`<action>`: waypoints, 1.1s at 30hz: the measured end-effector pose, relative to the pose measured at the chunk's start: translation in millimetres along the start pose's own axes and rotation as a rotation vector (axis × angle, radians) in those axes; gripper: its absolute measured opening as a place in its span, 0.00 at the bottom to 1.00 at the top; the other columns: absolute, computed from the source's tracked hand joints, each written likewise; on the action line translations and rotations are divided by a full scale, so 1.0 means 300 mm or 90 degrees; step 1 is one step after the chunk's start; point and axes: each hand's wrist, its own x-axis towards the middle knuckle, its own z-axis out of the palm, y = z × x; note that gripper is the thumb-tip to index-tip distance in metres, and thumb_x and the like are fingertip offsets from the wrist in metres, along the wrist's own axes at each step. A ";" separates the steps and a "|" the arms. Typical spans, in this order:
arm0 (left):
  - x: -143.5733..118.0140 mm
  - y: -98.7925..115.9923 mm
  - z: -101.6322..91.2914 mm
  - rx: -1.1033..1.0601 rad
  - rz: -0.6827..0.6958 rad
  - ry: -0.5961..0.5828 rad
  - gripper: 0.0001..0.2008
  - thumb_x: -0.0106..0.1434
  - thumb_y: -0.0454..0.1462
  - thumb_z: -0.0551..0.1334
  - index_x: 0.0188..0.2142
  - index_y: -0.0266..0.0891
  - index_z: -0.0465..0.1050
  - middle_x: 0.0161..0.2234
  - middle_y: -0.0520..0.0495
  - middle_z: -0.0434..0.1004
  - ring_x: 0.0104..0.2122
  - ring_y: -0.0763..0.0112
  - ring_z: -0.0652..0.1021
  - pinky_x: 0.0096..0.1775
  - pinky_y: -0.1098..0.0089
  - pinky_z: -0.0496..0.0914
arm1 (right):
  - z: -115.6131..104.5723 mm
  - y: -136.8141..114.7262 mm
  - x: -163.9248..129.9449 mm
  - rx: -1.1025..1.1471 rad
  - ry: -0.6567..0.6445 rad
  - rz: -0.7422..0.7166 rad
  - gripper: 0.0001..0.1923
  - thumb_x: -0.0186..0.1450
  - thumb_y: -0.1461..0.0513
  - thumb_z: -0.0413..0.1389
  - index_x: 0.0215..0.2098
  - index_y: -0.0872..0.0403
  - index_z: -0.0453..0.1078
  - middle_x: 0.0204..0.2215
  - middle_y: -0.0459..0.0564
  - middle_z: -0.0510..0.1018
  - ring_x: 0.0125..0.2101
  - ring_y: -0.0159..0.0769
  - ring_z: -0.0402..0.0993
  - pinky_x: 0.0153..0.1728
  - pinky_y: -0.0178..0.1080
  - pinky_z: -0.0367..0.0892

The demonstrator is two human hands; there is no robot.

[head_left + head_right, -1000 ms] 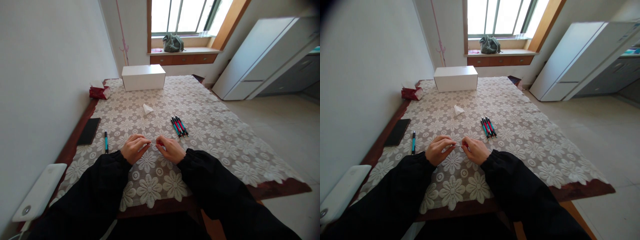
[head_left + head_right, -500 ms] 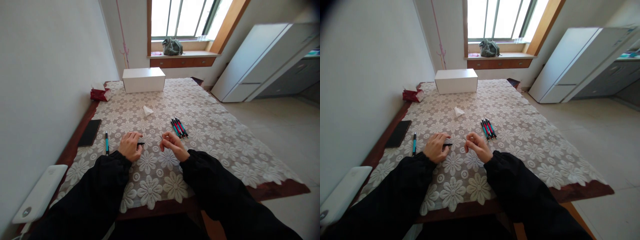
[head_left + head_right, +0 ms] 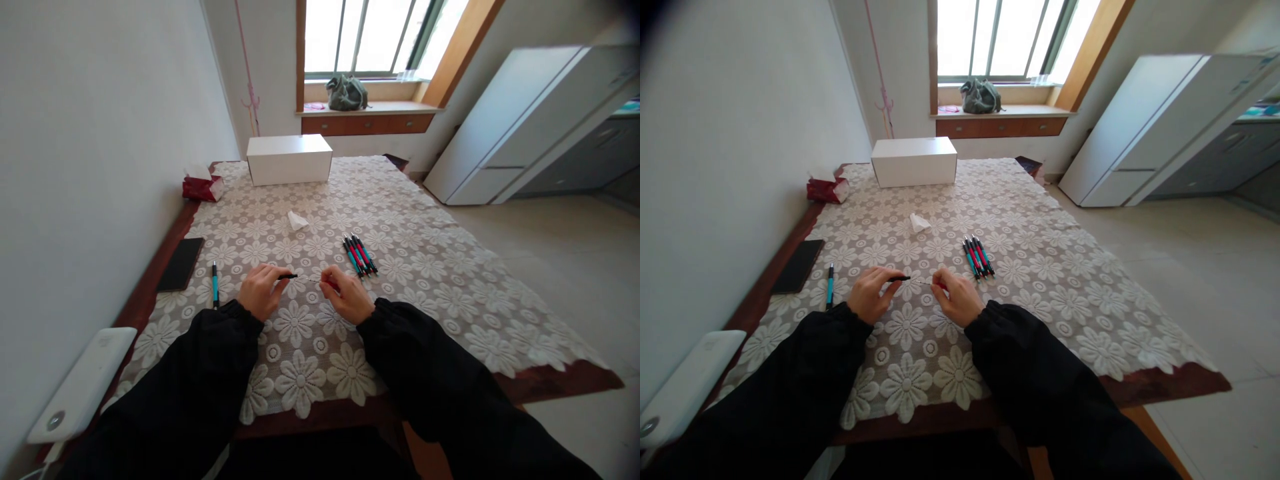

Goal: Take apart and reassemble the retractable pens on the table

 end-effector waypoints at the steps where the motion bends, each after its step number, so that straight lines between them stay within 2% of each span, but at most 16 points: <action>1: 0.000 0.008 -0.002 -0.012 0.009 0.012 0.07 0.69 0.36 0.61 0.44 0.42 0.77 0.39 0.46 0.82 0.40 0.61 0.79 0.45 0.59 0.73 | 0.001 0.002 0.000 -0.026 -0.004 -0.003 0.03 0.69 0.60 0.52 0.39 0.50 0.61 0.25 0.42 0.73 0.25 0.33 0.69 0.31 0.36 0.59; 6: -0.004 0.031 0.000 -0.070 0.030 0.057 0.06 0.69 0.36 0.62 0.44 0.43 0.78 0.39 0.46 0.82 0.41 0.63 0.80 0.46 0.60 0.74 | 0.004 0.002 0.000 -0.077 -0.017 -0.015 0.01 0.70 0.61 0.51 0.40 0.50 0.63 0.28 0.44 0.76 0.27 0.35 0.72 0.32 0.36 0.60; 11: -0.007 0.033 0.005 -0.119 0.044 0.063 0.06 0.69 0.36 0.63 0.45 0.44 0.78 0.40 0.46 0.82 0.41 0.64 0.80 0.46 0.61 0.75 | 0.003 -0.007 -0.001 -0.088 -0.018 -0.024 0.01 0.70 0.61 0.52 0.39 0.50 0.63 0.29 0.45 0.77 0.28 0.36 0.73 0.33 0.36 0.61; 19: -0.008 0.045 -0.005 -0.112 0.068 0.079 0.07 0.68 0.34 0.63 0.44 0.44 0.78 0.39 0.46 0.82 0.40 0.64 0.80 0.45 0.61 0.76 | 0.001 -0.006 -0.003 -0.097 -0.020 -0.034 0.02 0.70 0.61 0.52 0.40 0.50 0.63 0.30 0.46 0.77 0.30 0.37 0.74 0.34 0.37 0.61; 25: -0.007 0.049 -0.005 -0.102 0.082 0.061 0.07 0.68 0.34 0.63 0.44 0.44 0.78 0.40 0.46 0.82 0.40 0.64 0.79 0.44 0.61 0.76 | 0.003 -0.007 -0.002 -0.091 -0.030 -0.044 0.01 0.70 0.61 0.52 0.40 0.50 0.63 0.30 0.46 0.77 0.30 0.37 0.74 0.35 0.37 0.61; 31: -0.004 0.044 -0.013 -0.111 0.051 0.121 0.07 0.66 0.33 0.64 0.43 0.43 0.78 0.39 0.46 0.81 0.40 0.64 0.80 0.45 0.62 0.76 | 0.007 0.000 -0.004 -0.082 -0.026 -0.043 0.01 0.70 0.61 0.52 0.40 0.50 0.63 0.31 0.46 0.77 0.31 0.37 0.74 0.35 0.37 0.61; 33: -0.004 0.045 -0.012 -0.116 0.063 0.114 0.07 0.66 0.32 0.65 0.43 0.43 0.78 0.39 0.46 0.81 0.40 0.65 0.80 0.44 0.62 0.76 | 0.007 0.000 -0.005 -0.084 -0.027 -0.045 0.01 0.70 0.61 0.52 0.40 0.50 0.63 0.30 0.45 0.77 0.30 0.36 0.74 0.34 0.36 0.61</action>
